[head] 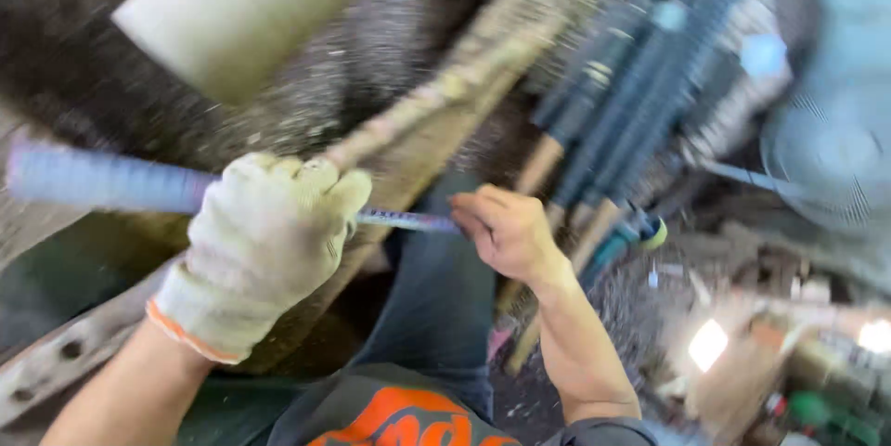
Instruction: Shaping a piece of wood on a lathe, using a chisel, and measuring the diameter with a tape measure.
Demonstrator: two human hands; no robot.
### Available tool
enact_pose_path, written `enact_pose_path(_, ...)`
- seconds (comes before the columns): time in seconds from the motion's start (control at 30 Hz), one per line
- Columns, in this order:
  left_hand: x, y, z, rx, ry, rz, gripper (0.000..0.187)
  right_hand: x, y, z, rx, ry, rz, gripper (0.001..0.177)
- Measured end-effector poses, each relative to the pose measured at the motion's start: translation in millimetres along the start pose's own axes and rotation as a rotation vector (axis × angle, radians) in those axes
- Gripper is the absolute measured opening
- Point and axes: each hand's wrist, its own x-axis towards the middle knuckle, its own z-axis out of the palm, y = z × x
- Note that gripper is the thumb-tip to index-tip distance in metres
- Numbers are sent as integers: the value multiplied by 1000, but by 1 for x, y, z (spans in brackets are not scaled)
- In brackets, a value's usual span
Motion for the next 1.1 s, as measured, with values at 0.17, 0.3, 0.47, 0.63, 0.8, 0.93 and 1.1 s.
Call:
enact_pose_path(0.17, 18, 54, 22, -56, -115, 123, 7, -138, 45, 35, 821, -143, 792, 41)
enact_pose_path(0.3, 1, 76, 105, 132, -409, -64, 28, -156, -11, 73, 812, 81, 807, 52)
enact_pose_path(0.47, -40, 102, 115, -411, 94, 102, 49, -148, -62, 62, 271, 247, 542, 52)
enact_pose_path(0.63, -65, 77, 42, -250, 186, -8, 50, -184, 1, 81, 524, 350, 721, 27)
enact_pose_path(0.8, -80, 22, -7, 308, 302, -104, 66, -179, 89, 27, 600, 625, 974, 34)
enact_pose_path(0.93, -68, -32, -8, 28, -355, -439, 92, -201, 193, 3, 153, 647, 863, 43)
enact_pose_path(1.1, -59, -66, -16, -103, -784, -482, 69, -149, 122, 29, -539, 560, 803, 69)
